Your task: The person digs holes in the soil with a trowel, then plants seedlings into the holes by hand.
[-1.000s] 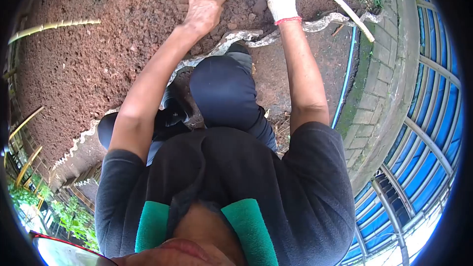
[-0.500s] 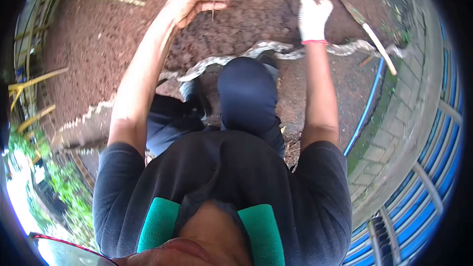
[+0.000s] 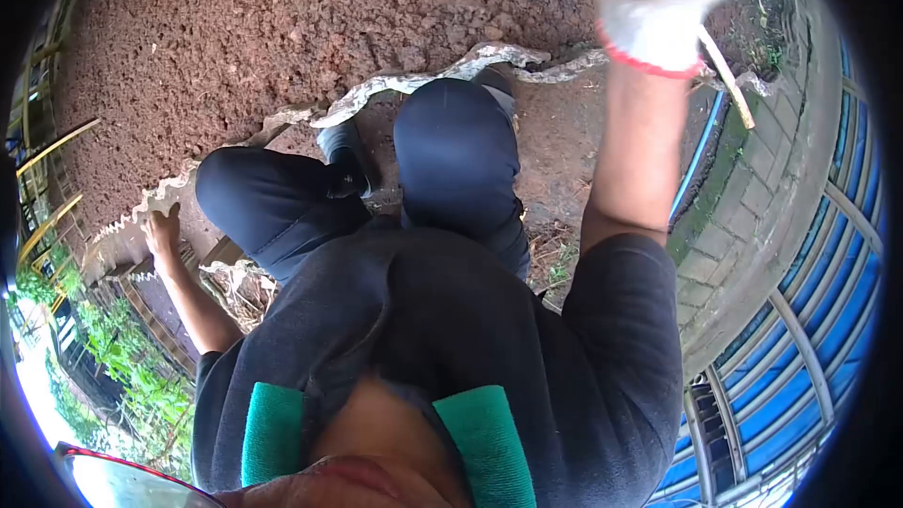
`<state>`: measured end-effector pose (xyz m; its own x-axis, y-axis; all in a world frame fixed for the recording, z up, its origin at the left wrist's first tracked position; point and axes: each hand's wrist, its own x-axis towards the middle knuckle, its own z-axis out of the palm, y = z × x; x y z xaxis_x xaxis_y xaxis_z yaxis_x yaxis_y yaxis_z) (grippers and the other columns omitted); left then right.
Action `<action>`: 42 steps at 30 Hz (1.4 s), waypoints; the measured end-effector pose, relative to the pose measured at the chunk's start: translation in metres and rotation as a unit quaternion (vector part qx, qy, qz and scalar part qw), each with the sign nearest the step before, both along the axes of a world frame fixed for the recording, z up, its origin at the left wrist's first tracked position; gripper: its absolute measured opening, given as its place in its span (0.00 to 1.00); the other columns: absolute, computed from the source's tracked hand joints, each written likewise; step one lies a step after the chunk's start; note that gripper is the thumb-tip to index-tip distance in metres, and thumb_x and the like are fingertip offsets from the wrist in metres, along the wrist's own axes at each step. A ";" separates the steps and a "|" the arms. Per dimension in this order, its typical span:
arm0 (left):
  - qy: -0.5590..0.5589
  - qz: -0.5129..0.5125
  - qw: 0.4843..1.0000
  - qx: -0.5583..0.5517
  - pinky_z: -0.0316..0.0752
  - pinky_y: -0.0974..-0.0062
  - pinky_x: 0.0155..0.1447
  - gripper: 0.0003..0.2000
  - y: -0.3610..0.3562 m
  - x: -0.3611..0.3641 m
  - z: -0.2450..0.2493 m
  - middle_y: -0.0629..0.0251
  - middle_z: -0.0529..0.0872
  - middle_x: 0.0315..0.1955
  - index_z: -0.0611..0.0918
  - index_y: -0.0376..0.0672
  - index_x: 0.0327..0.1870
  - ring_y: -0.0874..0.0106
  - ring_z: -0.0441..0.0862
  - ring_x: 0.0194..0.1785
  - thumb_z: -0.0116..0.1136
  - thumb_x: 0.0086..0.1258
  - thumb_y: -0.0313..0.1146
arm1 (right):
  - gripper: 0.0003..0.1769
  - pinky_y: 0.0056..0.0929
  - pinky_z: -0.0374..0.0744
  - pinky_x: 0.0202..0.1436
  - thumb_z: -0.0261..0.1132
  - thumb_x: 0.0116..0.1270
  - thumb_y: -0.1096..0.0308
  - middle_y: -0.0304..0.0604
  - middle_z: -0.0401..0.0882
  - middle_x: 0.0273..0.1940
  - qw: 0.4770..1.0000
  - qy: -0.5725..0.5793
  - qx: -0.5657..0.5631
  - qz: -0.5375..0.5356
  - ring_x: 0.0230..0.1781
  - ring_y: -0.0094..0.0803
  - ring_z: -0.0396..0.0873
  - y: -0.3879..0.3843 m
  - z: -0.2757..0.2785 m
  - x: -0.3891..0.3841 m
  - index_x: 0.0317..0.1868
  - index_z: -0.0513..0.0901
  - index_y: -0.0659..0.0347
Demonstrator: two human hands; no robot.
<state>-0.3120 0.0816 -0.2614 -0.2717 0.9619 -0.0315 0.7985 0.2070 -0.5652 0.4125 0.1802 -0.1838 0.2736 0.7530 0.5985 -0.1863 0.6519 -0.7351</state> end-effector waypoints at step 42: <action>-0.510 -0.431 0.743 -0.047 0.84 0.65 0.52 0.13 0.127 0.307 -0.065 0.57 0.85 0.42 0.87 0.43 0.52 0.56 0.86 0.46 0.67 0.68 0.32 | 0.11 0.31 0.83 0.39 0.70 0.65 0.66 0.46 0.86 0.42 0.975 0.078 -0.196 0.069 0.39 0.32 0.85 0.033 -0.070 -0.103 0.40 0.86 0.67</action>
